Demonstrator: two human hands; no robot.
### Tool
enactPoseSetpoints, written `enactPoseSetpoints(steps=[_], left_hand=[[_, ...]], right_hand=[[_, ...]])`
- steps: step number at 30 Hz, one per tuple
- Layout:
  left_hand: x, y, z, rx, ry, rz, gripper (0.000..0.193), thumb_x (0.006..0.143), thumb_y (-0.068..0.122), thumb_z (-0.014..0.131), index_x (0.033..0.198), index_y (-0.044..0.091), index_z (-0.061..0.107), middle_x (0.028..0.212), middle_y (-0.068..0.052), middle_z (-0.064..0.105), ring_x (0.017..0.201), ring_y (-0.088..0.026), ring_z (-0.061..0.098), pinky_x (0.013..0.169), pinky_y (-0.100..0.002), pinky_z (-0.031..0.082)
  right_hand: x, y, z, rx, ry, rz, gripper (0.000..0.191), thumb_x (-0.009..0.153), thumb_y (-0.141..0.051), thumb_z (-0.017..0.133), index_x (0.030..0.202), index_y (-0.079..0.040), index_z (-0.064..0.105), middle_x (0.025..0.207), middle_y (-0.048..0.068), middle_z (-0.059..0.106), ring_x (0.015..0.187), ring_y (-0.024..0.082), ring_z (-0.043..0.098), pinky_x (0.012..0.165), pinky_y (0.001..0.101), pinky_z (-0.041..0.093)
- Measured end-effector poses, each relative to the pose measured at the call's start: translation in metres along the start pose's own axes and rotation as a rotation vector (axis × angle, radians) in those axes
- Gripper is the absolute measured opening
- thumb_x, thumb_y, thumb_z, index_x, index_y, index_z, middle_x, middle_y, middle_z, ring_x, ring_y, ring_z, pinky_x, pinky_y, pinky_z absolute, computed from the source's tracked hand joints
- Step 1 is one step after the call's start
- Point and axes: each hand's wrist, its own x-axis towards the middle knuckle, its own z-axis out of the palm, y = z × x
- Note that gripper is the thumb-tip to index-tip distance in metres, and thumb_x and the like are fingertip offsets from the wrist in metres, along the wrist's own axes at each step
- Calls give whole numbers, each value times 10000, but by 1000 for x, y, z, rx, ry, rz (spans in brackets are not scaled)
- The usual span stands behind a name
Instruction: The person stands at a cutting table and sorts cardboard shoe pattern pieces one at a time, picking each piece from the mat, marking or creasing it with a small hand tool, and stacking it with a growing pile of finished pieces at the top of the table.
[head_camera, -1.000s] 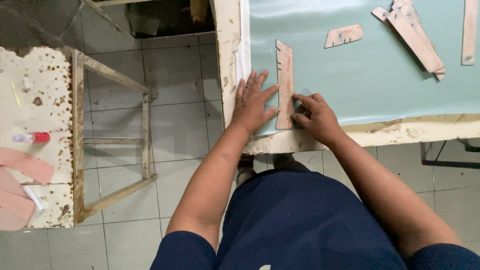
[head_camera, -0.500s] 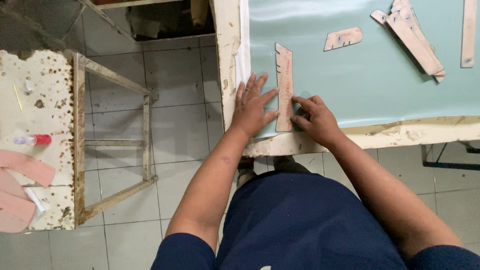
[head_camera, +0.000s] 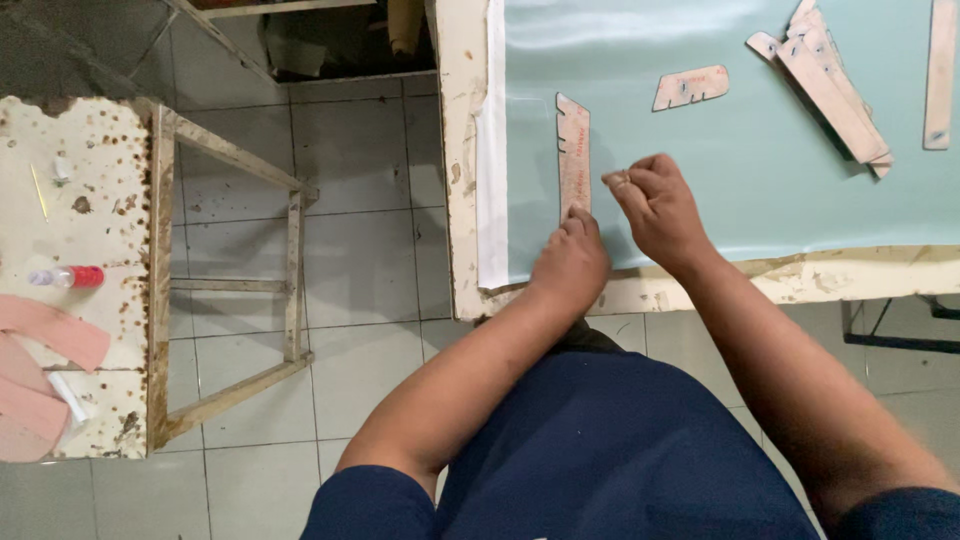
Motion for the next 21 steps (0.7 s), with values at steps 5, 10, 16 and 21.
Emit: enactPoseSetpoints(steps=[5, 10, 16, 21], left_hand=[[4, 23, 5, 550, -56, 96, 443, 889, 107, 557, 1219, -180, 627, 1294, -382, 604, 901, -321, 634, 690, -357, 521], [16, 5, -16, 420, -72, 208, 436, 876, 133, 580, 1203, -147, 650, 1297, -359, 608, 1082, -363, 633, 896, -377, 498], [20, -68, -30, -225, -161, 12, 249, 933, 194, 623, 1163, 187, 719, 1561, -101, 448, 1434, -343, 402, 1133, -580, 314], [28, -91, -19, -321, -185, -25, 858, 816, 401, 756, 1553, 194, 367, 1685, -28, 205, 1547, -229, 135, 1227, -561, 52]], right_hand=[[25, -30, -13, 14, -92, -27, 242, 1045, -245, 622, 1163, -46, 693, 1036, 85, 662, 917, 272, 656, 803, 370, 518], [30, -24, -6, 25, -64, -108, 169, 1090, -185, 611, 1105, -22, 655, 1040, 114, 638, 902, 294, 639, 820, 386, 522], [24, 18, -6, 9, -136, 159, 273, 1026, -179, 639, 1287, -110, 680, 1060, 111, 610, 900, 268, 645, 835, 377, 542], [1, 28, 9, -134, -246, 118, 665, 843, -257, 791, 1466, -182, 572, 1123, 130, 573, 957, 266, 630, 834, 385, 522]])
